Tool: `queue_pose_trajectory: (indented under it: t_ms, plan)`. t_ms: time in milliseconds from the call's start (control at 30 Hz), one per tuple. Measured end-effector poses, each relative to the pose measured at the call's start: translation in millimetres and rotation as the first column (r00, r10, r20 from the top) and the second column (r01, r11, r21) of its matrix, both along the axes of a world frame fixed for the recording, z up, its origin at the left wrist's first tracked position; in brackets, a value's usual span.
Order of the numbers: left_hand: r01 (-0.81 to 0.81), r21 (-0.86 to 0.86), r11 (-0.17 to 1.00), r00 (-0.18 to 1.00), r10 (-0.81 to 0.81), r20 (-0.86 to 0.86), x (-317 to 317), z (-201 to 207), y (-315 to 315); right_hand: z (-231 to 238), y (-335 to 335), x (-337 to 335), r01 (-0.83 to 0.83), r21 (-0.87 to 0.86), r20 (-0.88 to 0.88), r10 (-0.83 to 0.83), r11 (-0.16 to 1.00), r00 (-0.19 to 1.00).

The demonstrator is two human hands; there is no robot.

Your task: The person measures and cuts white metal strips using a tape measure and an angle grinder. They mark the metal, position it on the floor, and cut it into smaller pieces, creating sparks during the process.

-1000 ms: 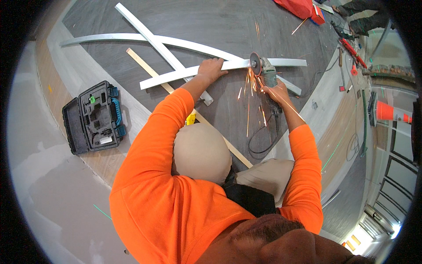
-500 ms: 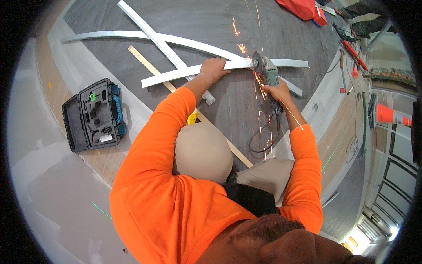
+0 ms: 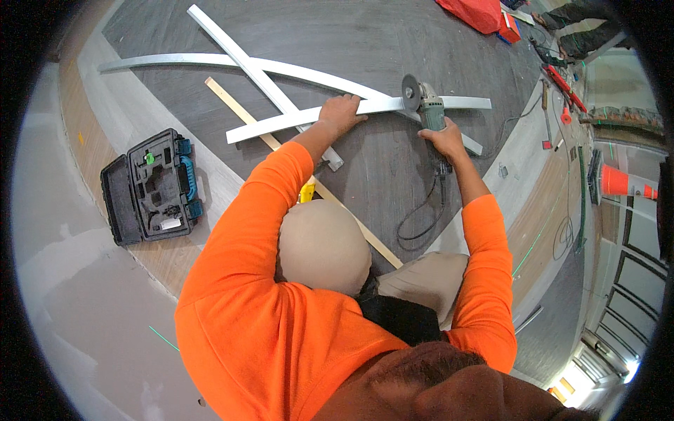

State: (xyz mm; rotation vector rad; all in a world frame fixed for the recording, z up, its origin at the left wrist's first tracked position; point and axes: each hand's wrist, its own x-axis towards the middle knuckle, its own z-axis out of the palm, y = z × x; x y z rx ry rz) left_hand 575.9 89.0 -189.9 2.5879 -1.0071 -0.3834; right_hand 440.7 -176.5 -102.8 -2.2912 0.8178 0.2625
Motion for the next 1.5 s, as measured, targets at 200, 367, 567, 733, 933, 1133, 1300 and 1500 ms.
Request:
queue_pose_trajectory:
  t_ms: [200,367,567,733,933,1133,1300,1500]
  plan:
    - [0.058,0.110,0.992,0.998,-0.059,0.011,12,3,-4,5,-13,-18,-0.026,-0.013,0.003,0.026,1.000,1.000]
    - [0.069,0.068,0.995,0.996,-0.064,-0.066,19,17,-11,8,-19,-38,-0.045,-0.020,-0.026,0.044,0.999,0.999]
    - [0.140,0.118,0.983,0.962,-0.107,-0.251,21,3,-12,9,-22,-53,-0.008,-0.028,-0.070,0.006,1.000,0.998]
    - [0.141,0.017,0.990,0.990,-0.141,-0.021,5,5,-8,14,-21,-61,0.013,-0.027,-0.032,-0.014,1.000,0.999]
    - [0.149,0.101,0.984,0.986,-0.140,-0.094,-2,4,-8,22,-13,-59,-0.002,-0.003,-0.084,0.002,1.000,0.996]
    - [0.180,0.217,0.959,0.945,-0.107,-0.308,5,34,-14,8,-12,-67,0.008,-0.022,-0.111,-0.011,1.000,0.994]
    - [0.158,0.207,0.966,0.942,-0.084,-0.326,6,29,-10,12,-5,-64,-0.011,-0.028,-0.149,0.007,1.000,0.989]
    - [0.173,0.145,0.974,0.957,-0.132,-0.258,7,17,-10,-11,-12,-69,-0.003,-0.060,-0.149,-0.005,0.998,0.989]
